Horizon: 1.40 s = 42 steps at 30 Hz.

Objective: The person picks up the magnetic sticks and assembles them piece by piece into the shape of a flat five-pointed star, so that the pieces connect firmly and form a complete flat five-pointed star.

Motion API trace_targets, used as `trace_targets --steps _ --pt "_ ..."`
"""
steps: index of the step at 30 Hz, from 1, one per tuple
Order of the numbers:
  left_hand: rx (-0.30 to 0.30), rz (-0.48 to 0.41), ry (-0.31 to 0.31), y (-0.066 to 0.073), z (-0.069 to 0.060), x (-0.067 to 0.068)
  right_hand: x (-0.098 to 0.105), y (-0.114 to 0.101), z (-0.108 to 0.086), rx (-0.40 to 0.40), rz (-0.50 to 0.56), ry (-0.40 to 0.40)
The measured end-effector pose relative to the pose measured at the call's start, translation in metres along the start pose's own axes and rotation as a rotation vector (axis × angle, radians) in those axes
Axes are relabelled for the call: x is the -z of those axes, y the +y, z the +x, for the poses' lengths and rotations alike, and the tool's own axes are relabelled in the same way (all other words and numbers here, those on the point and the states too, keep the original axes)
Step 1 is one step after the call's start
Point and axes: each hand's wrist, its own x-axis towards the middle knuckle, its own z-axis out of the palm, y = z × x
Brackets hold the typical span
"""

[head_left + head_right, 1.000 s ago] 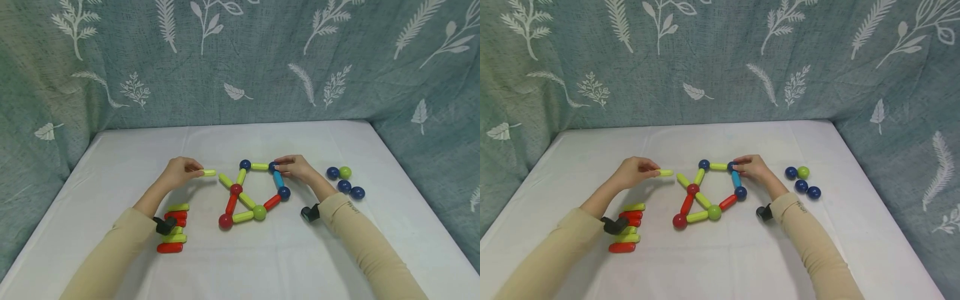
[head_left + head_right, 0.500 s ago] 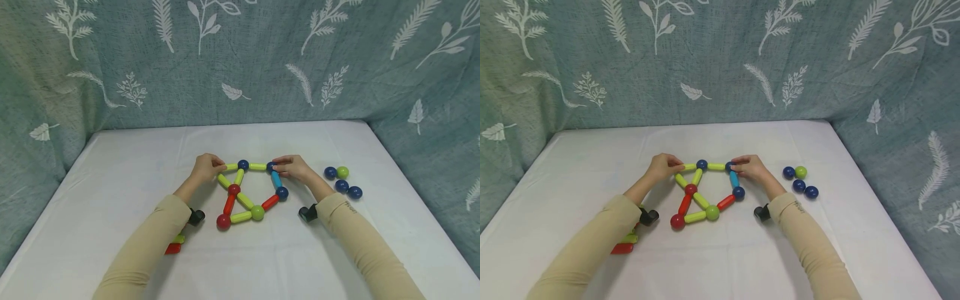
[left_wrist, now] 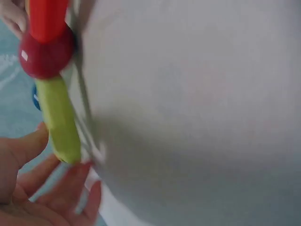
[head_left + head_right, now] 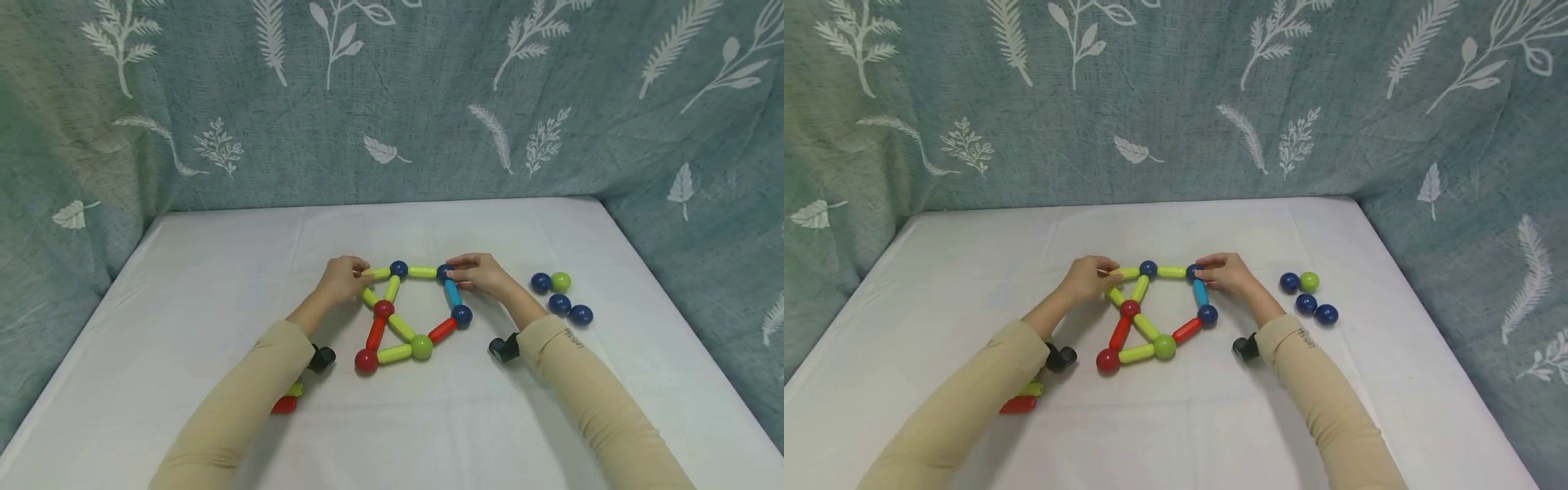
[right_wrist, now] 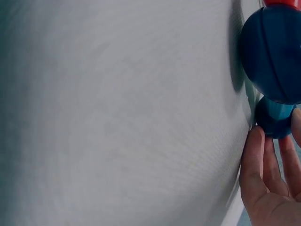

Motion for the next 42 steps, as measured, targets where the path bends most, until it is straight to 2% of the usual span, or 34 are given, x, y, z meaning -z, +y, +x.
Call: trace_targets --steps 5,9,14,18,22,27,33,38,42 --pt "-0.119 0.062 -0.025 0.013 -0.019 0.000 0.002 0.001 0.000 0.005 -0.003 -0.006" --pt "-0.190 0.026 -0.050 0.017 -0.041 -0.002 0.001 0.002 0.003 0.018 -0.015 -0.019" --pt "-0.221 -0.037 -0.126 0.008 -0.069 -0.007 -0.001 0.002 0.003 0.026 -0.025 -0.038" --pt "-0.243 0.024 -0.173 0.000 -0.089 -0.011 -0.002 0.001 0.003 0.030 -0.017 -0.060" --pt "-0.266 0.079 -0.160 0.000 -0.101 -0.013 0.000 0.000 0.004 0.039 -0.019 -0.095" --pt "-0.275 0.088 -0.123 0.004 -0.104 -0.015 0.002 0.000 0.001 0.080 -0.057 -0.118" --pt "-0.226 0.067 -0.095 0.001 -0.102 -0.011 0.001 0.002 -0.006 0.054 -0.119 -0.045" --pt "-0.190 0.043 -0.040 -0.007 -0.088 -0.002 0.007 0.009 -0.017 0.026 -0.167 0.031" --pt "-0.166 0.000 -0.033 -0.012 -0.071 0.006 0.014 0.015 -0.031 0.024 -0.208 0.037"
